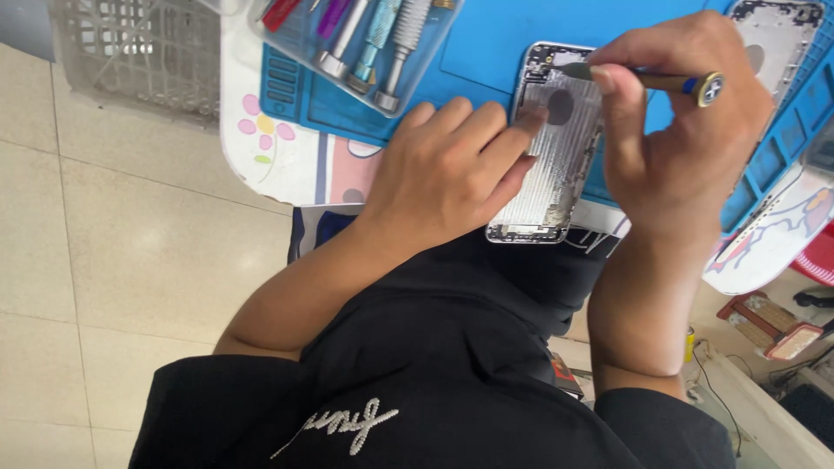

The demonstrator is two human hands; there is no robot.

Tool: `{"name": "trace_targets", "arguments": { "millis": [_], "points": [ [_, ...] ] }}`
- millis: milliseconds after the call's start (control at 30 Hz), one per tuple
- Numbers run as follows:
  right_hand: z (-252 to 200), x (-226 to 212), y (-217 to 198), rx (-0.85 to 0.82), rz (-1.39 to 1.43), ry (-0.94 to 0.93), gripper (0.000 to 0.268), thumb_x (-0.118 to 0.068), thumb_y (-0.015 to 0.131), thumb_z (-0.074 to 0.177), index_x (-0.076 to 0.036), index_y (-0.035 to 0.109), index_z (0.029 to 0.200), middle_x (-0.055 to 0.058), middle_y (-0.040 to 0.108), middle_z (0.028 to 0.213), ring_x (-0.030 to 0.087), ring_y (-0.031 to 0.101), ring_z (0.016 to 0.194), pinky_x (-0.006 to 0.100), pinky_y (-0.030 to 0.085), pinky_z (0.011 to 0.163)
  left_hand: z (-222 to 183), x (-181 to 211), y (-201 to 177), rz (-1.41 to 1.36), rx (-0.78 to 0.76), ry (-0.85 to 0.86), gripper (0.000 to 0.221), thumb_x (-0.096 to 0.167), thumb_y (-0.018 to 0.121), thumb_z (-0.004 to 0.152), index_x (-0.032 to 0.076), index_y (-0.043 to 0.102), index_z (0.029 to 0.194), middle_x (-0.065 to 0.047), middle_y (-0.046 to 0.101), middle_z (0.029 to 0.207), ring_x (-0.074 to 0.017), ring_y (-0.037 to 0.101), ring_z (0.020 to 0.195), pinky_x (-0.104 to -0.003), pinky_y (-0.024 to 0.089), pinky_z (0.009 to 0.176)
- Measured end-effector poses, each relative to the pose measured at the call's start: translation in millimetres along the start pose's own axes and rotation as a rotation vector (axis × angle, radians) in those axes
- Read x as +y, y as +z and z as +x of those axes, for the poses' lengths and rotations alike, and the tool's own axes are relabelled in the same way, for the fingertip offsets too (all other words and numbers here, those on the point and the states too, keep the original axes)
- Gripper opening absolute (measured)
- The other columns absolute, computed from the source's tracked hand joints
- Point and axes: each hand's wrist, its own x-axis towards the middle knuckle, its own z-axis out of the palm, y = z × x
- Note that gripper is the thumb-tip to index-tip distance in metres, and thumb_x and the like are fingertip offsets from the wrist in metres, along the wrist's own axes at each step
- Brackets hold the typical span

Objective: The technician is disassembling or repairing the internal components of a mobile phone chassis using a screwdriver.

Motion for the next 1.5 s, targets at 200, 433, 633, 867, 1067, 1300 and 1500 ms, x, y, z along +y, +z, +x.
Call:
{"name": "trace_targets", "arguments": {
  "millis": [200, 433, 633, 867, 1067, 1300, 1500],
  "points": [
    [18.3, -10.4, -22.6, -0.134, -0.098, -0.099, 0.013, -0.003, 0.072, 0.103, 0.004, 0.065, 0.112, 0.012, 0.07, 0.108, 0.023, 0.069, 0.097, 0.028, 0.052, 0.084, -5.4, -2.4, 7.4, -0.023, 0.045, 0.013, 0.039, 0.026, 0.078, 0.1, 0.007, 0.069, 0.133, 0.0, 0.055, 0.094, -0.0166, 0.054, 0.085, -0.034, 0.04, 0.07],
    [45.6, -29.5, -41.2, -0.292, -0.238, -0.103, 0.018, -0.001, 0.086, 0.101, 0.005, 0.07, 0.101, 0.014, 0.071, 0.093, 0.024, 0.072, 0.087, 0.029, 0.054, 0.078, -6.2, -2.7, 6.2, -0.027, 0.049, 0.031, 0.036, 0.027, 0.078, 0.101, 0.007, 0.071, 0.13, 0.0, 0.057, 0.095, -0.0167, 0.054, 0.085, -0.034, 0.04, 0.071],
    [56.4, -20.5, -37.3, -0.358, -0.211, -0.078, 0.014, -0.001, 0.08, 0.104, 0.007, 0.07, 0.099, 0.014, 0.071, 0.087, 0.022, 0.073, 0.082, 0.028, 0.056, 0.075, -6.9, -3.5, 9.2, -0.044, 0.047, 0.029, 0.036, 0.026, 0.077, 0.102, 0.006, 0.07, 0.131, 0.0, 0.057, 0.095, -0.0164, 0.053, 0.085, -0.034, 0.04, 0.071],
    [63.1, -16.8, -34.5, -0.414, -0.182, -0.07, 0.014, -0.002, 0.077, 0.105, 0.008, 0.07, 0.098, 0.015, 0.071, 0.085, 0.022, 0.074, 0.082, 0.028, 0.058, 0.074, -5.2, -2.5, 6.3, -0.048, 0.038, 0.019, 0.036, 0.026, 0.077, 0.103, 0.008, 0.069, 0.133, 0.0, 0.056, 0.094, -0.0173, 0.054, 0.085, -0.036, 0.039, 0.071],
    [64.4, -24.2, -39.5, -0.476, -0.248, -0.125, 0.008, 0.001, 0.077, 0.099, 0.007, 0.072, 0.102, 0.016, 0.074, 0.095, 0.023, 0.075, 0.092, 0.028, 0.058, 0.079, -5.8, -3.3, 7.8, -0.048, 0.045, 0.024, 0.035, 0.025, 0.077, 0.103, 0.007, 0.069, 0.133, 0.0, 0.056, 0.094, -0.0171, 0.053, 0.084, -0.035, 0.039, 0.071],
    [61.7, -18.5, -39.5, -0.449, -0.217, -0.1, 0.011, -0.004, 0.08, 0.104, 0.004, 0.071, 0.104, 0.015, 0.073, 0.096, 0.023, 0.075, 0.092, 0.028, 0.059, 0.08, -4.5, -2.0, 6.8, -0.041, 0.057, 0.026, 0.034, 0.025, 0.077, 0.103, 0.008, 0.07, 0.132, 0.0, 0.055, 0.093, -0.0171, 0.053, 0.084, -0.035, 0.038, 0.07],
    [61.1, -26.2, -39.4, -0.408, -0.25, -0.126, 0.018, -0.009, 0.083, 0.1, 0.002, 0.07, 0.105, 0.012, 0.072, 0.094, 0.023, 0.074, 0.091, 0.03, 0.056, 0.078, -5.2, -2.9, 9.1, -0.038, 0.057, 0.031, 0.033, 0.025, 0.077, 0.103, 0.008, 0.071, 0.131, 0.001, 0.056, 0.093, -0.0165, 0.053, 0.084, -0.035, 0.037, 0.069]
  ]
}}
